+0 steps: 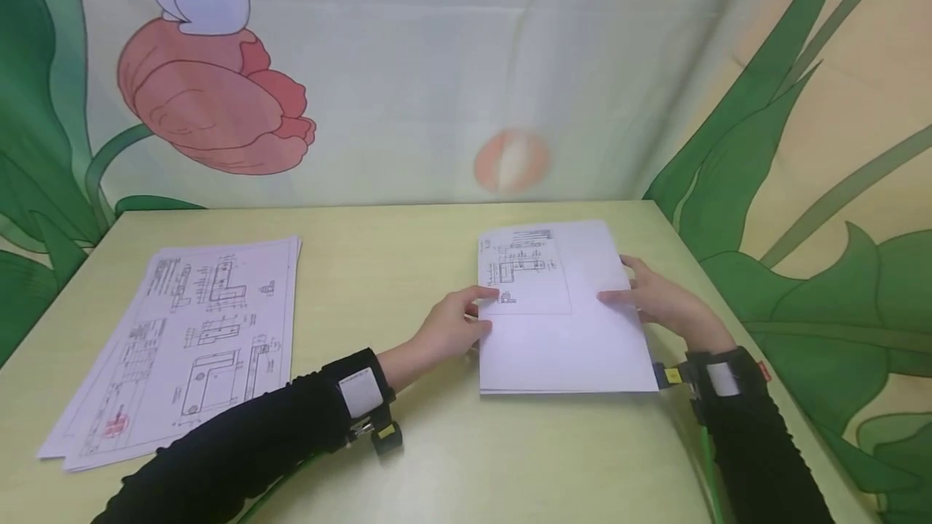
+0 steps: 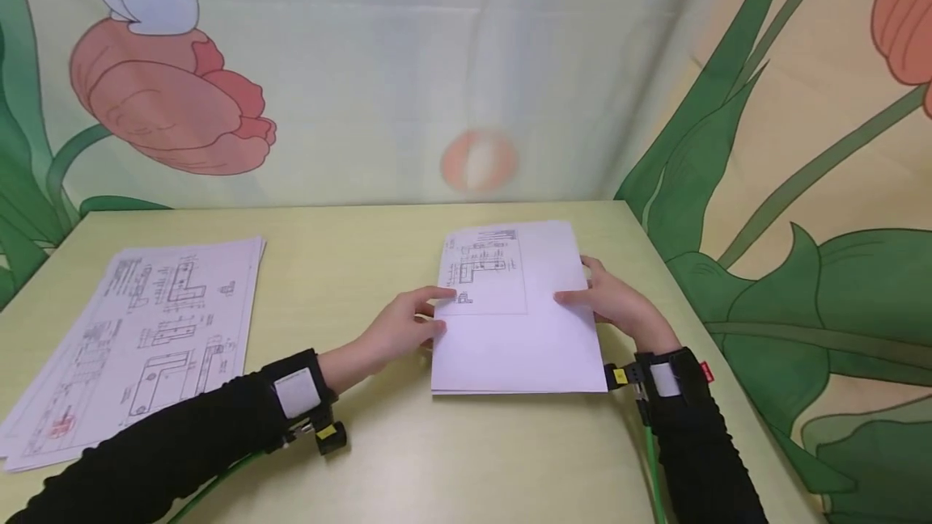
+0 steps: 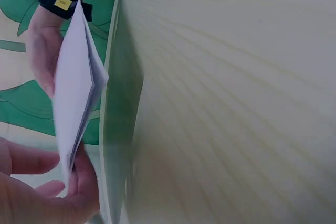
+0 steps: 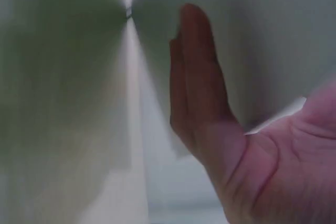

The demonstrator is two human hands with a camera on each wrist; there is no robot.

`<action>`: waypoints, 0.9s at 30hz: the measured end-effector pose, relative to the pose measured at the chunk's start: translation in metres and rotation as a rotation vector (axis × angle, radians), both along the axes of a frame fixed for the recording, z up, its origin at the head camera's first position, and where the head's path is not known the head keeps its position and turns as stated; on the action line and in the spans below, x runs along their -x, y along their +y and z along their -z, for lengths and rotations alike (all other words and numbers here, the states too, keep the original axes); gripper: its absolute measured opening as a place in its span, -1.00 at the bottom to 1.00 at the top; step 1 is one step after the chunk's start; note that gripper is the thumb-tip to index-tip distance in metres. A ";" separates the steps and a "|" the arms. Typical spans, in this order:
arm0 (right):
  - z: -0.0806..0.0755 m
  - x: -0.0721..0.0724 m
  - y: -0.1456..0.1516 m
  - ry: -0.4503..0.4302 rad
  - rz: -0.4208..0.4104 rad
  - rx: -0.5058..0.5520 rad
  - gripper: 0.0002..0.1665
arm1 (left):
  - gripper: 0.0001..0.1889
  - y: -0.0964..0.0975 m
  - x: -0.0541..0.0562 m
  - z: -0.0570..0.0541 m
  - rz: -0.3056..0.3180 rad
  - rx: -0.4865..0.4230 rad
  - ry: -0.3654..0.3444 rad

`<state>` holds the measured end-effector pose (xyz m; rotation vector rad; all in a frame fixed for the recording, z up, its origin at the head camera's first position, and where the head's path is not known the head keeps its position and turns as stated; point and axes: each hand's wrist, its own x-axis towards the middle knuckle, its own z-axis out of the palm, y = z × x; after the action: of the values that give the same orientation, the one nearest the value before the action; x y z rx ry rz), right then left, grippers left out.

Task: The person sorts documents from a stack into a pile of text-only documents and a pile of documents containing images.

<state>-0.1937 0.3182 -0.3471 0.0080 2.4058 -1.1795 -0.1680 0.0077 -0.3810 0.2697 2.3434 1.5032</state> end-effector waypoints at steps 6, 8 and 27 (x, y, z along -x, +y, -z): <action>0.008 -0.001 0.007 0.021 -0.038 -0.152 -0.01 | -0.55 0.004 -0.004 -0.003 0.081 0.073 0.045; 0.009 -0.001 0.009 0.048 -0.069 -0.178 -0.10 | -0.55 0.006 -0.003 -0.003 0.111 0.114 0.053; 0.028 -0.004 -0.004 0.311 -0.168 -0.479 -0.24 | -0.52 0.022 -0.006 0.005 0.377 0.417 0.185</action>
<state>-0.1898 0.3141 -0.3751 -0.2366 2.8404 -0.5403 -0.1625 0.0300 -0.3857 0.7163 2.4967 0.8252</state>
